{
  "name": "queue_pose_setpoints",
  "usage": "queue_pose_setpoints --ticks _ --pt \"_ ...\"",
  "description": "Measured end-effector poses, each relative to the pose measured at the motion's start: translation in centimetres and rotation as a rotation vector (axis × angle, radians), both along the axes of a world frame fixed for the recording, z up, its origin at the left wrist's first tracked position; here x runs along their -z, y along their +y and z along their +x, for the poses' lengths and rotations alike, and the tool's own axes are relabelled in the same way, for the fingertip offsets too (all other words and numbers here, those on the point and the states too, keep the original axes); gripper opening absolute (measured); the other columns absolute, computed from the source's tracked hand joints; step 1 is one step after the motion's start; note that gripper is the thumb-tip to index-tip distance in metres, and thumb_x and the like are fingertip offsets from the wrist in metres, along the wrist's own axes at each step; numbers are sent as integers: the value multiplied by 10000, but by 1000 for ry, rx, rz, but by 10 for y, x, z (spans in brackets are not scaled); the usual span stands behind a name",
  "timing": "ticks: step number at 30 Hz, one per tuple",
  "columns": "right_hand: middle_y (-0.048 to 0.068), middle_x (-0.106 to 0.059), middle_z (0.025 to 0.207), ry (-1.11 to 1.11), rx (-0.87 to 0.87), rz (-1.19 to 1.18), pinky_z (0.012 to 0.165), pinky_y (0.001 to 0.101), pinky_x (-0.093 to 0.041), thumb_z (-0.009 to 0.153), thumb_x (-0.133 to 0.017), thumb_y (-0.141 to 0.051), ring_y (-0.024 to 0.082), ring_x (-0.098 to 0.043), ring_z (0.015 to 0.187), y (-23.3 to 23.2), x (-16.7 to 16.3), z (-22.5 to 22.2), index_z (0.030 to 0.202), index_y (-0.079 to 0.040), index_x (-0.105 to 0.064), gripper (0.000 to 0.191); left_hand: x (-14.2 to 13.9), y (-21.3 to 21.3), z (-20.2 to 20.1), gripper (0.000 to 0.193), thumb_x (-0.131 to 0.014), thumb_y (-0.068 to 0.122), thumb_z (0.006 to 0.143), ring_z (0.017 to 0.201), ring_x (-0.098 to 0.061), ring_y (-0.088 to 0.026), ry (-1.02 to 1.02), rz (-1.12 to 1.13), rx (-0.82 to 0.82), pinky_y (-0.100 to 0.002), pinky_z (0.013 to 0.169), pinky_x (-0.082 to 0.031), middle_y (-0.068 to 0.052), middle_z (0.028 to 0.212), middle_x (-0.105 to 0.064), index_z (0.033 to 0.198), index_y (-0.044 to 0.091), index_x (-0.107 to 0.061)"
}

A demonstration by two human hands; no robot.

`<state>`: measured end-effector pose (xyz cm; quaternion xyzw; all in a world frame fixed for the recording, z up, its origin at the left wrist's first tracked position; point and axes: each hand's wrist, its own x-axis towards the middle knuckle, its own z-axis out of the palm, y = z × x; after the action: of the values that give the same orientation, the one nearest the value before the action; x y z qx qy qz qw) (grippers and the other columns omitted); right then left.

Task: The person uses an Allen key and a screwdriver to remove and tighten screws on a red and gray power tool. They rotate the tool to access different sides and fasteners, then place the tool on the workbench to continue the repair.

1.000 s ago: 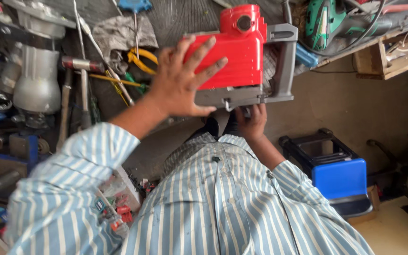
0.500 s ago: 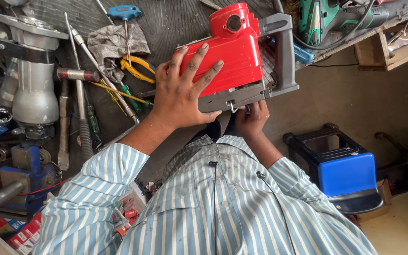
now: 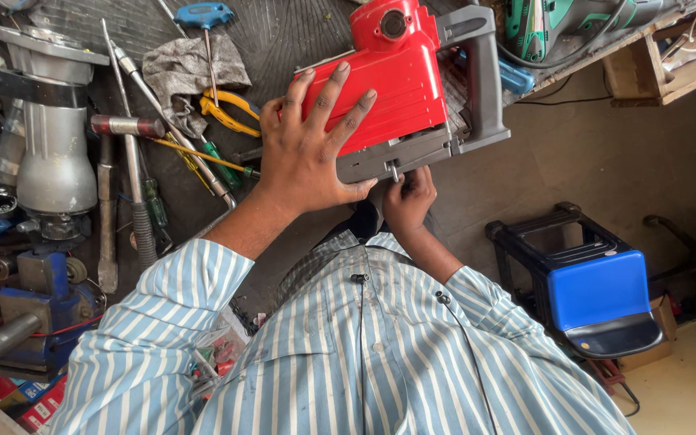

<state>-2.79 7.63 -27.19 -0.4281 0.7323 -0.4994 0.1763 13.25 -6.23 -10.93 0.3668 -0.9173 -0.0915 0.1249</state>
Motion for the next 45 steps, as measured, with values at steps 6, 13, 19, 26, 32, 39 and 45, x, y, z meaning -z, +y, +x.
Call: queue_pose_setpoints --ticks 6,13,19,26,32,39,45 --pt "165 -609 932 50 -67 40 717 436 -512 886 -629 -3 404 -653 832 4 7 -15 948 -7 -612 65 5 1 1 1162 -893 669 635 1489 -298 -428 25 -6 10 -618 1096 -341 -117 1688 -277 1628 306 -410" --pt "179 -606 1005 129 -274 30 733 459 -509 872 -671 12 408 -627 882 -4 3 -52 1029 8 -618 166 4 26 6 725 -821 589 824 1423 -432 -297 211 -244 26 -682 1133 -296 -57 1524 -495 1375 164 -617" --pt "118 -688 1028 181 -244 4 805 429 -549 860 -764 -39 344 -685 963 -9 -4 -66 979 -58 -733 125 24 101 -25 223 -816 238 913 798 -718 -232 565 146 -126 -368 738 -565 -54 937 -746 1049 77 -743" --pt "120 -695 1017 360 -496 32 800 446 -544 842 -797 -123 359 -664 966 -17 -10 -89 1003 -80 -766 169 34 105 -63 306 -816 334 896 680 -767 -230 684 451 -492 -326 569 -580 -81 815 -751 955 44 -736" --pt "100 -721 993 507 -725 15 792 443 -557 876 -778 -184 342 -684 909 -27 -19 -111 954 -87 -750 128 28 109 -88 231 -768 200 921 633 -703 -282 551 125 -600 -382 557 -524 -94 732 -712 774 68 -649" --pt "94 -734 1001 255 -1153 193 777 415 -562 886 -776 -189 330 -704 894 -28 -69 -183 966 -66 -767 147 57 137 -122 192 -727 181 955 646 -729 -170 875 451 -711 -283 567 -541 -47 719 -714 849 40 -651" --pt "97 -722 943 323 -901 89 708 328 -564 849 -834 -81 230 -722 815 1 -170 -235 974 -46 -760 150 90 130 -152 220 -640 199 1014 670 -731 -161 1496 1074 -657 -288 605 -612 -84 790 -718 1012 -18 -679"
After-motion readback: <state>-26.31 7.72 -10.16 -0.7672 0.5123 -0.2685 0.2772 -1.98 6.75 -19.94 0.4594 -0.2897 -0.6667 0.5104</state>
